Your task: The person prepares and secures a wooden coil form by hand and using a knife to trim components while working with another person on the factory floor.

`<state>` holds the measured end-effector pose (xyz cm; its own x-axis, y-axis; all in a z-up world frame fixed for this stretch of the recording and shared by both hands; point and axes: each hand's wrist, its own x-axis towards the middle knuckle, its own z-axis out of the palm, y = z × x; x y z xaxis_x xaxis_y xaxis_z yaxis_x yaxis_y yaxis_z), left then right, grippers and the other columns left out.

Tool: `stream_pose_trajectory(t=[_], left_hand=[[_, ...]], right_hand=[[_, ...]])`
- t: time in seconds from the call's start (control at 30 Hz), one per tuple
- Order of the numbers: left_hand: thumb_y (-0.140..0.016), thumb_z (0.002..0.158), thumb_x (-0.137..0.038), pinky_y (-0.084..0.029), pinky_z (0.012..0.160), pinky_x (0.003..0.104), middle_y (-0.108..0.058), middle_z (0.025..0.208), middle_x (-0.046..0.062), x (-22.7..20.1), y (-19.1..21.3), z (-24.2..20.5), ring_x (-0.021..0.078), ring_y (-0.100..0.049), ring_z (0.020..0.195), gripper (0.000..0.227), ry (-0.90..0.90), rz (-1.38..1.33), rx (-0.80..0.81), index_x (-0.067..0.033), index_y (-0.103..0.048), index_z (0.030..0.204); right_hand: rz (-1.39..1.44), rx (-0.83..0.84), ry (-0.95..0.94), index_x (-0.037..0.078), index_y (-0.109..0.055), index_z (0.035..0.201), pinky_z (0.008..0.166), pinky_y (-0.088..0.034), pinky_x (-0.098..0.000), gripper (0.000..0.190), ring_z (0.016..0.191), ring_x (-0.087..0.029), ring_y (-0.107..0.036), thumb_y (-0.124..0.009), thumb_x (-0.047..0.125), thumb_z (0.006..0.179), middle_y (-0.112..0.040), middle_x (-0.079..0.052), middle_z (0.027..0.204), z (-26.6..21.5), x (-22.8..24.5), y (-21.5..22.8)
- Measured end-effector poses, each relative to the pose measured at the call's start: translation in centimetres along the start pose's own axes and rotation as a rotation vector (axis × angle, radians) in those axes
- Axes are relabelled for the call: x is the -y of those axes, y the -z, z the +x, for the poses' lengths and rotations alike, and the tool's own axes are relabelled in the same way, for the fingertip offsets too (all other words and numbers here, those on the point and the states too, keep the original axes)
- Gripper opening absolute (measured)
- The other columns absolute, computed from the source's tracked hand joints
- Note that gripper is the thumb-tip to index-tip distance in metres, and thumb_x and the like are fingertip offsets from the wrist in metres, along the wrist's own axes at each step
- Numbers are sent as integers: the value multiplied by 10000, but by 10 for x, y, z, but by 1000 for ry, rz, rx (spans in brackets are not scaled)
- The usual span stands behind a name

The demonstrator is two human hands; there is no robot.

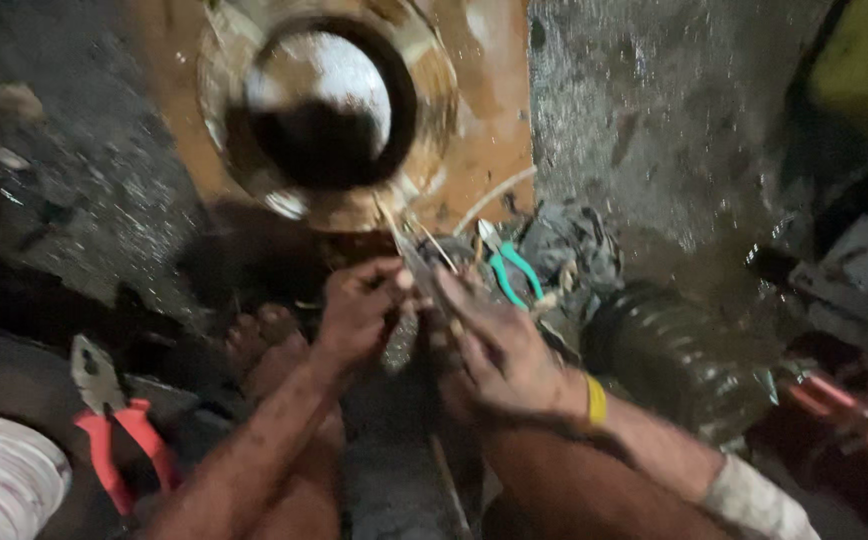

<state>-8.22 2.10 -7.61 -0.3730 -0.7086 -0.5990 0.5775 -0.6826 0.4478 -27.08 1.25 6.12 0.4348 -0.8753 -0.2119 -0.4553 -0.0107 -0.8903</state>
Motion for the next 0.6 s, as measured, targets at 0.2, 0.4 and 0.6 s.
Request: stream_pose_trajectory(t=[0.2,0.4,0.6], left_hand=[[-723,955,-138,-601,756,309,-754,933,51,11,-4,-4,135,-699,820,202,-3,-2,-6,21,-739,1078],[-699,958,-206,-527,697,239,-707,866,-33,-5,-16,-2,63,-621,766,210,14,98,-83,-25,-748,1053],[-712,1008,-237,-388,585,219,-622,786,-78,7,-16,-9,21,-472,662,229,-25,162,-86,-15,-764,1028]], right_hand=[[-81,-63,-41,-18,-447,1540,911,-571,-359,609,930,-333,-713,-554,-54,941,-703,-213,1111,1,-15,-8],[-159,-47,127,-91,-404,1509,1127,-431,-503,575,1291,-483,-624,-502,-21,946,-599,-312,1382,-5,4,-4],[-134,-144,-69,-43,-489,1486,1064,-519,-346,493,1275,-350,-669,-580,24,1006,-595,-294,1463,4,-15,-19]])
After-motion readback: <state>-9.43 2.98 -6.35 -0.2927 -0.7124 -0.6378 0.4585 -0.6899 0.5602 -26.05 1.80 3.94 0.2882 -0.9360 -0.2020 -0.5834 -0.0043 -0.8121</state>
